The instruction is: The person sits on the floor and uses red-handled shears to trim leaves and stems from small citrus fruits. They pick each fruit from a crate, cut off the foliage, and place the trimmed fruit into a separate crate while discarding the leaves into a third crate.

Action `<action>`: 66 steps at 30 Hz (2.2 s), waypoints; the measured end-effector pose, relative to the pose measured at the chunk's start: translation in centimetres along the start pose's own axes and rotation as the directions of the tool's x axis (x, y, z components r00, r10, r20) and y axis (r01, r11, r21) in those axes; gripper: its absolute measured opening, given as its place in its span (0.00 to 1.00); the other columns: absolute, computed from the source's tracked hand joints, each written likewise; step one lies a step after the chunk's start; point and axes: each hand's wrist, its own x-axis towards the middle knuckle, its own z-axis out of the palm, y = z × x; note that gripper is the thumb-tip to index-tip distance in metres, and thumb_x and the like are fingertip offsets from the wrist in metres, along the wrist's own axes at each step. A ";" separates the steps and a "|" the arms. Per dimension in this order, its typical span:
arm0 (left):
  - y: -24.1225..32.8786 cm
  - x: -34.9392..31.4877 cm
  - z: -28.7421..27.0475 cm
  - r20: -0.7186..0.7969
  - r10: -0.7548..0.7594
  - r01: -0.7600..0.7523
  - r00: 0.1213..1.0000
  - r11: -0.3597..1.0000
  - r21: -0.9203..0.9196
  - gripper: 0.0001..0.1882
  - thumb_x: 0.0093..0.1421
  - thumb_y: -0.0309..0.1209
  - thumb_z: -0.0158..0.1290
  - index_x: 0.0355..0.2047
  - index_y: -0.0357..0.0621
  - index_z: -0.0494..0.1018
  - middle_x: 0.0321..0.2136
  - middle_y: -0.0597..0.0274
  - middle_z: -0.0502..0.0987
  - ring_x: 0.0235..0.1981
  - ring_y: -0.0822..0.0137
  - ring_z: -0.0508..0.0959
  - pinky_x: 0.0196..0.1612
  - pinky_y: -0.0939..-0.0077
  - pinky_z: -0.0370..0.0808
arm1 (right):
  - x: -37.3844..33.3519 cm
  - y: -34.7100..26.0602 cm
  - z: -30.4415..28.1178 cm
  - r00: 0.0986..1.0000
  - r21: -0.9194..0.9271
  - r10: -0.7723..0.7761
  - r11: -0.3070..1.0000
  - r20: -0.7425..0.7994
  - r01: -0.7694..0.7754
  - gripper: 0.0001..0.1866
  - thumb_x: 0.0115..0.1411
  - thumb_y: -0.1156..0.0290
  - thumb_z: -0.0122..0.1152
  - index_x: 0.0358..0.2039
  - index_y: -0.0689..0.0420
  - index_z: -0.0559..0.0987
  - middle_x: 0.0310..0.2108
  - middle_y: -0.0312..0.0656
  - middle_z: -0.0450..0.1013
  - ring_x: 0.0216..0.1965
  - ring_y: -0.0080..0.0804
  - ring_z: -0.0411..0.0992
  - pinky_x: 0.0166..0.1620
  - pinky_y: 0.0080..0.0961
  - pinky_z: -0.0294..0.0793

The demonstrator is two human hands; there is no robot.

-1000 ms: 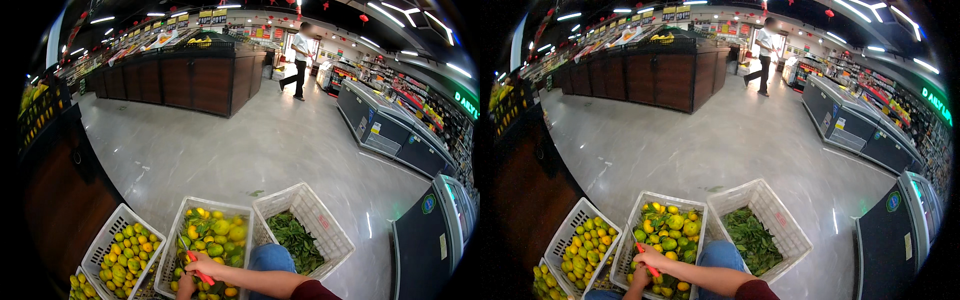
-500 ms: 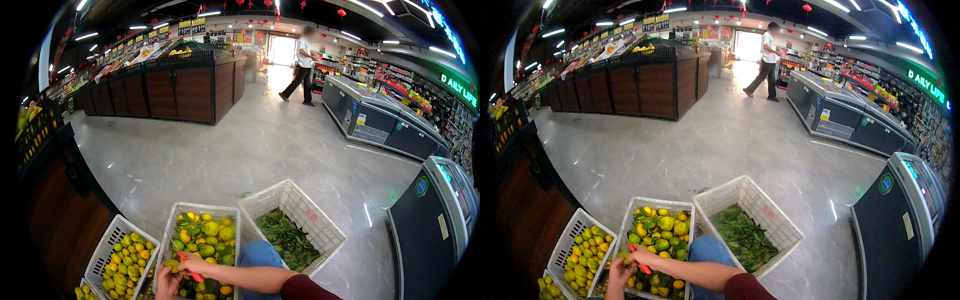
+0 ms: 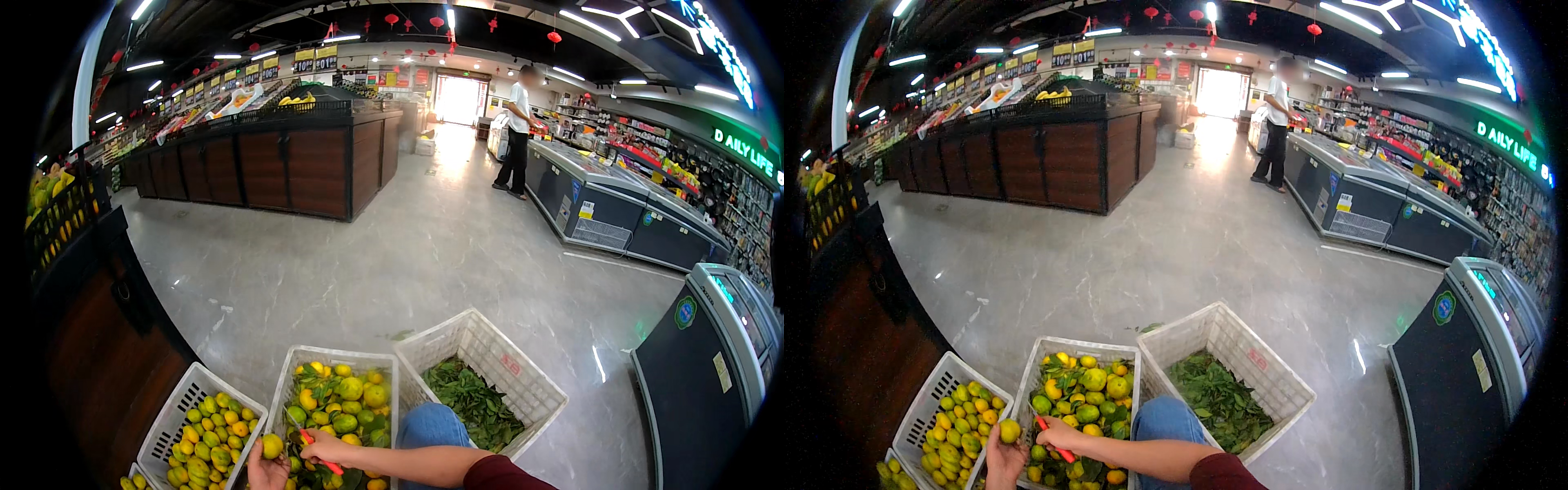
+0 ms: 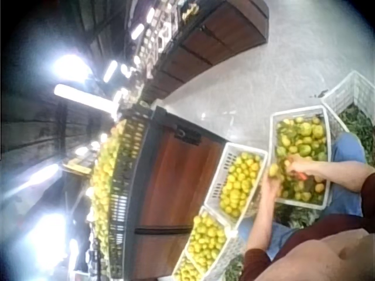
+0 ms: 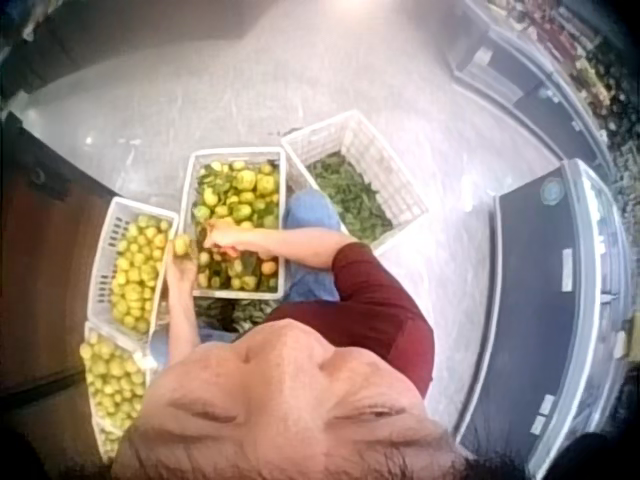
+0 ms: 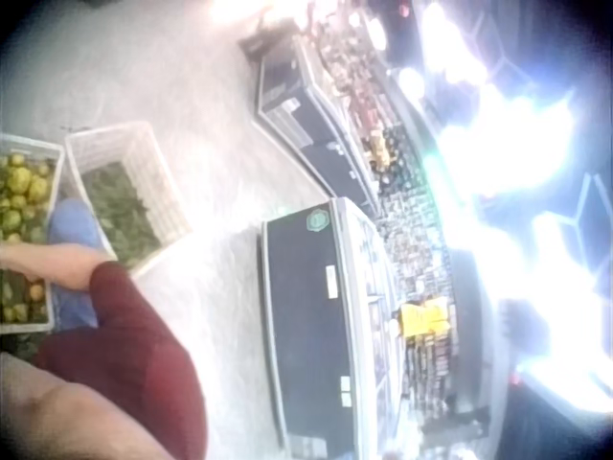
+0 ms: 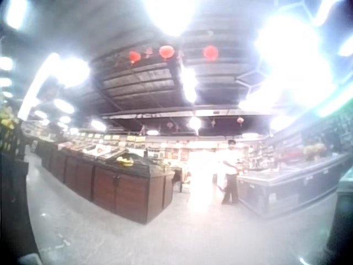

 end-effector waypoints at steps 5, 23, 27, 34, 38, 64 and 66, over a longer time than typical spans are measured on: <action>0.6 -0.8 1.2 0.015 0.162 -0.156 0.987 0.967 -0.201 0.18 0.55 0.43 0.47 0.38 0.44 0.65 0.29 0.63 0.69 0.25 0.69 0.70 0.27 0.76 0.71 | 0.2 0.0 0.4 0.995 -0.300 -0.095 0.949 0.003 0.092 0.30 0.44 0.71 0.53 0.49 0.65 0.59 0.21 0.42 0.66 0.22 0.28 0.65 0.27 0.23 0.64; 1.2 -3.0 0.5 -0.055 -0.018 0.003 0.998 0.963 -0.269 0.29 0.52 0.61 0.36 0.30 0.48 0.66 0.21 0.58 0.68 0.21 0.63 0.65 0.27 0.73 0.62 | -3.2 -0.8 2.9 0.863 -0.873 -0.481 0.344 0.152 0.345 0.25 0.43 0.73 0.56 0.44 0.64 0.64 0.32 0.55 0.67 0.32 0.52 0.68 0.34 0.38 0.68; 0.6 -2.2 0.5 -0.048 -0.048 0.033 0.998 0.961 -0.274 0.27 0.52 0.61 0.35 0.28 0.50 0.65 0.20 0.62 0.67 0.20 0.66 0.65 0.24 0.76 0.59 | -3.0 -0.3 2.5 0.855 -0.885 -0.490 0.308 0.168 0.350 0.25 0.43 0.73 0.56 0.44 0.64 0.64 0.32 0.56 0.67 0.33 0.53 0.67 0.34 0.39 0.67; -0.2 -2.8 0.8 0.014 0.043 -0.039 0.999 0.976 -0.215 0.25 0.53 0.59 0.38 0.28 0.51 0.65 0.21 0.66 0.67 0.21 0.70 0.66 0.23 0.76 0.58 | -3.0 -0.4 2.8 0.909 -0.863 -0.403 0.416 0.109 0.288 0.23 0.43 0.73 0.55 0.42 0.63 0.64 0.32 0.56 0.67 0.33 0.55 0.66 0.35 0.39 0.66; 0.2 -2.6 2.0 -0.254 0.137 -0.192 0.958 0.959 -0.206 0.29 0.54 0.60 0.33 0.27 0.46 0.65 0.18 0.62 0.64 0.17 0.68 0.60 0.22 0.77 0.57 | -3.6 0.4 2.8 0.920 -0.830 -0.374 0.471 0.119 0.299 0.22 0.43 0.73 0.55 0.40 0.62 0.64 0.32 0.55 0.66 0.34 0.54 0.66 0.35 0.38 0.66; -5.4 -0.3 -2.0 -0.325 -0.070 0.140 0.943 0.970 0.198 0.26 0.53 0.59 0.39 0.28 0.48 0.64 0.15 0.65 0.66 0.12 0.73 0.64 0.13 0.81 0.60 | -3.5 3.9 2.0 0.975 -0.463 0.223 0.862 -0.018 -0.205 0.11 0.49 0.72 0.54 0.30 0.62 0.65 0.15 0.39 0.64 0.14 0.26 0.65 0.18 0.24 0.65; -5.1 0.1 -2.2 -0.405 -0.224 0.287 0.886 0.952 0.102 0.27 0.54 0.60 0.37 0.41 0.54 0.65 0.32 0.66 0.68 0.29 0.65 0.65 0.29 0.65 0.65 | -3.8 3.3 1.7 0.965 -0.308 0.260 0.922 0.042 -0.235 0.12 0.49 0.73 0.54 0.34 0.62 0.66 0.14 0.36 0.63 0.14 0.27 0.64 0.18 0.23 0.65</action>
